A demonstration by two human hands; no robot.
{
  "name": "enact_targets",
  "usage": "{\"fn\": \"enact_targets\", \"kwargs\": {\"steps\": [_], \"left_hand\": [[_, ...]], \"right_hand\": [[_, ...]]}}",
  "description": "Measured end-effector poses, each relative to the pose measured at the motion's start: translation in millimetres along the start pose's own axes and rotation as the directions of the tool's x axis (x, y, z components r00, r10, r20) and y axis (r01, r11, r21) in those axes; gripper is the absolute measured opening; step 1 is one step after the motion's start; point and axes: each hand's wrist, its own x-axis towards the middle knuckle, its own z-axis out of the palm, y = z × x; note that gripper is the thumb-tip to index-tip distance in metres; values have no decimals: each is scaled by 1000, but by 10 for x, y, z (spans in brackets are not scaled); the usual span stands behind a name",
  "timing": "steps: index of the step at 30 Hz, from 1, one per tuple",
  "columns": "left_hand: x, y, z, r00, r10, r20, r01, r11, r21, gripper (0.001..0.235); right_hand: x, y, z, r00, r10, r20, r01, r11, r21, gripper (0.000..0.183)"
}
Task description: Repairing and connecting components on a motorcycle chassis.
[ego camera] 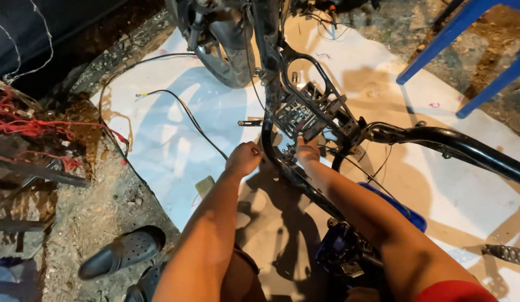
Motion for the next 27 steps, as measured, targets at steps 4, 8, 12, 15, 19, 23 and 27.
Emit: {"fn": "enact_targets", "kwargs": {"steps": [4,8,12,15,19,23,27], "left_hand": [[7,-332,-44,995,-2,-102,1,1000,-15,26],[0,-484,-172,996,-86,7,85,993,79,28],[149,-659,-178,992,-123,22,121,991,58,28],[264,-777,-68,994,-104,-43,105,994,29,29],[298,-728,30,997,-59,-50,60,998,34,29],[333,-637,109,998,-61,21,59,995,84,32],[406,-606,243,998,-40,41,41,999,-22,37]], "right_hand": [[163,26,-71,998,-55,-7,55,995,78,67],[200,-62,-74,993,-84,80,70,985,159,70],[223,-129,-58,997,-6,74,-16,954,301,79],[292,-49,-56,993,-68,94,44,970,240,63],[314,-41,-69,996,-73,48,63,982,181,59],[404,12,-79,987,-101,127,63,960,272,58],[535,95,-89,977,-114,182,57,954,293,57]]}}
